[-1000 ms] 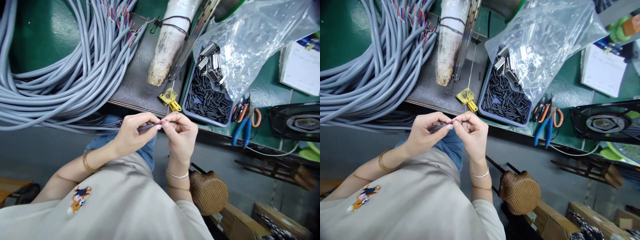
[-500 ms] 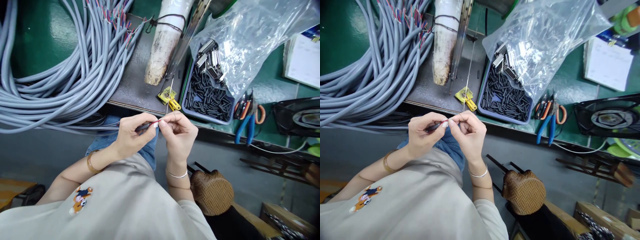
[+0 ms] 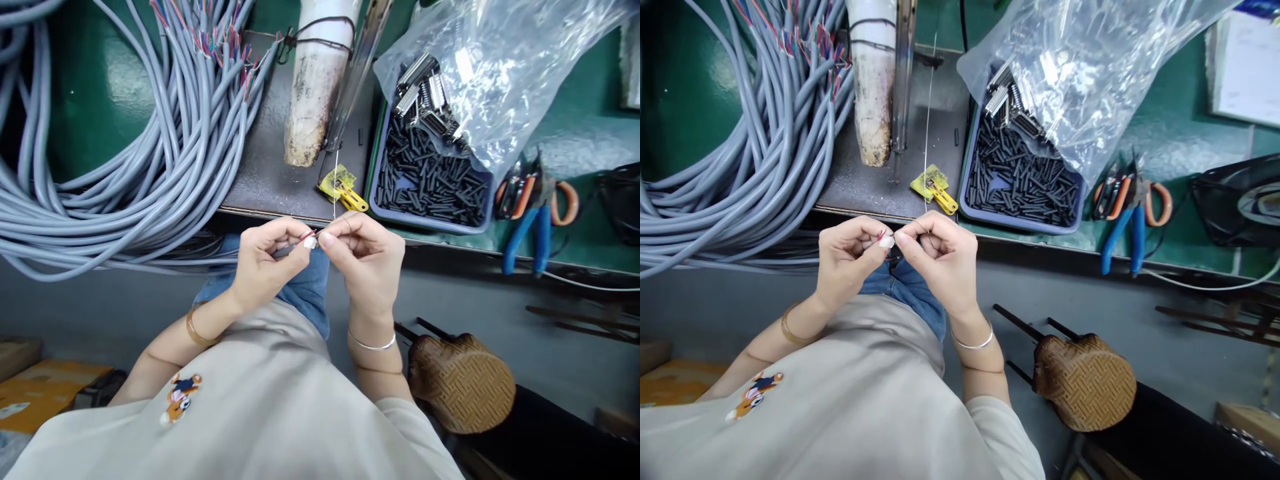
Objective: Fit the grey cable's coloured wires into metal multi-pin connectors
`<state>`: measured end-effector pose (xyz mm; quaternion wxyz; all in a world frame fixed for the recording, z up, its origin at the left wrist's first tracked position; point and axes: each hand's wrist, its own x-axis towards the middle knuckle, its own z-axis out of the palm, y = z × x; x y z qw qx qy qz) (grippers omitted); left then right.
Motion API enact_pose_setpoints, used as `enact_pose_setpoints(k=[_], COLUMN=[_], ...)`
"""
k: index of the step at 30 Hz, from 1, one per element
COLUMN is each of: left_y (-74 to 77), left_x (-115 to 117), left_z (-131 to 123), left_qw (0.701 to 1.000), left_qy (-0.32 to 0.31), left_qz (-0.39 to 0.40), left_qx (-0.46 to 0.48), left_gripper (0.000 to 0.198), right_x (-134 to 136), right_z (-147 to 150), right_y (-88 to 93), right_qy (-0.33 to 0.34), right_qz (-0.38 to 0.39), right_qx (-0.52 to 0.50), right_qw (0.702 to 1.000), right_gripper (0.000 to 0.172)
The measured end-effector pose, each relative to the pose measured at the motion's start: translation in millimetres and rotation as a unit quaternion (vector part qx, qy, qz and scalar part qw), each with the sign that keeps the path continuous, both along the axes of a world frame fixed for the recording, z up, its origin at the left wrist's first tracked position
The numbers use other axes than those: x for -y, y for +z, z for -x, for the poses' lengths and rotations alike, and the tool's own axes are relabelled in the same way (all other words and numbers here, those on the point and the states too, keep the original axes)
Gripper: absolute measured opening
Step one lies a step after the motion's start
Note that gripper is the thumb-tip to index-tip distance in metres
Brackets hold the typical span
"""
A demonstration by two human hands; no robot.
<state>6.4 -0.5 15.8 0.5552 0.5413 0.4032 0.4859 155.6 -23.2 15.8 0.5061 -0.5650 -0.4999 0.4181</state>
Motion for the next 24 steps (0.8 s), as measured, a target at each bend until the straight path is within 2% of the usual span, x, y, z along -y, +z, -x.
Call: enact_pose_setpoints(k=[4, 8, 11, 15, 19, 24], left_y=[0.0, -0.9, -4.3, -8.7, -9.0, -7.9], left_x=[-2.0, -5.0, -6.5, -6.8, -6.3, -4.1], left_z=[1.4, 1.6, 2.2, 3.1, 3.4, 2.4], left_qw=[1.0, 0.999, 0.997, 0.994, 0.994, 0.998], left_qy=[0.002, 0.005, 0.001, -0.012, -0.022, -0.017], left_qz=[0.011, 0.037, 0.064, 0.096, 0.092, 0.047], left_qx=[0.004, 0.014, 0.03, 0.042, 0.052, 0.034], left_gripper=[0.018, 0.023, 0.024, 0.023, 0.022, 0.017], right_x=[-4.0, -4.0, -0.9, 3.5, 5.1, 3.6], right_z=[-0.5, -3.8, -6.6, -7.7, -6.8, -3.3], right_y=[-2.1, -2.7, -1.6, 0.3, 1.1, 2.5], right_qy=[-0.016, -0.06, -0.064, -0.076, -0.054, -0.015], right_qz=[0.002, -0.021, -0.029, -0.039, -0.046, -0.048], right_qx=[-0.023, -0.021, -0.007, 0.05, 0.078, 0.119], right_qw=[1.0, 0.998, 0.998, 0.995, 0.994, 0.992], right_gripper=[0.028, 0.032, 0.036, 0.028, 0.019, 0.016])
